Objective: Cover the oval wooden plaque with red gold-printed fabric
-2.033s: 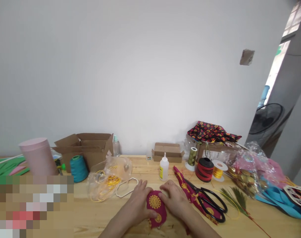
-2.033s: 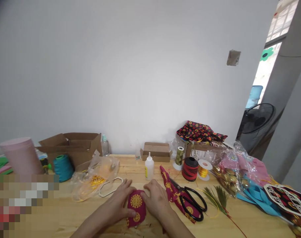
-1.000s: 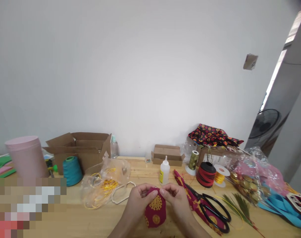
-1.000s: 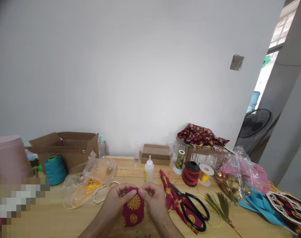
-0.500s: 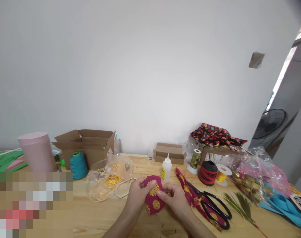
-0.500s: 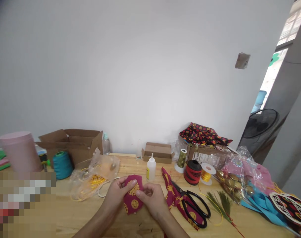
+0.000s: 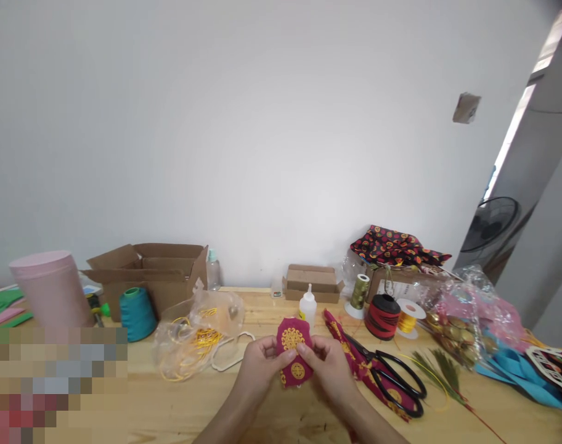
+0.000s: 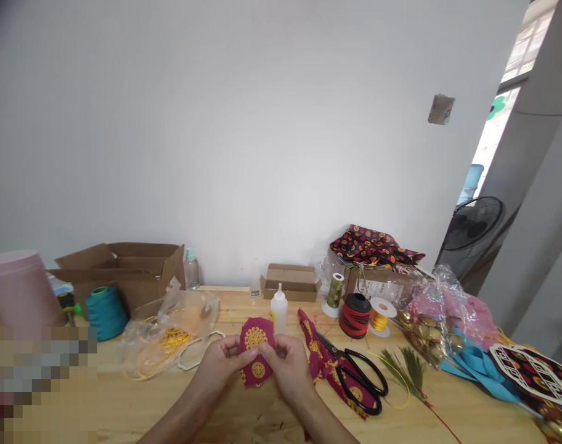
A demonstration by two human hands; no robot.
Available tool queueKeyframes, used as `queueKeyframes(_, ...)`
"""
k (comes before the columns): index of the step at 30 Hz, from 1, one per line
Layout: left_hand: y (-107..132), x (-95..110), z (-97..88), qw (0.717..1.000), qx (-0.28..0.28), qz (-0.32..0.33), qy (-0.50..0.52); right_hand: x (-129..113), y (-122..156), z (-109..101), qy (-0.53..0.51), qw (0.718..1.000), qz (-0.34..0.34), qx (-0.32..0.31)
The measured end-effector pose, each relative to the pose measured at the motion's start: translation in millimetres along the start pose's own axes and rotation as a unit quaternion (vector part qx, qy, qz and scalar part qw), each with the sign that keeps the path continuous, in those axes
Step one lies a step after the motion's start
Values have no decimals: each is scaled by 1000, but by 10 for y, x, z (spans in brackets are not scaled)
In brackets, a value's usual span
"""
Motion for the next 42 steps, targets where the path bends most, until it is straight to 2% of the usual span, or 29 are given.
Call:
queueKeyframes(10, 25, 32, 57, 1000, -23, 10, -7, -9, 10, -10, 13, 1000, -17, 3)
queueKeyframes(19, 44, 16, 113, 999, -34, 22, -32, 20, 18, -19, 2, 1000, -6, 19)
queueKeyframes(28, 83, 98, 92, 997, -3, 29, -76, -35, 75, 135, -31, 999, 8, -35)
queueKeyframes(34, 112, 74, 171, 994, -18, 25, -106, 49, 28, 17, -61, 998, 17, 8)
queueKeyframes(42, 112, 25, 239, 994, -34, 2, -107, 116, -3, -58, -84, 996, 35, 16)
Point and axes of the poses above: each hand's wrist, its own y-axis away from the middle knuckle, its own z-axis out of the palm, x = y × z, the point moved 10 cm from there along -y, towards the middle knuckle, and after that the axes turned 7 degrees about -y, right-handed, at the moved point
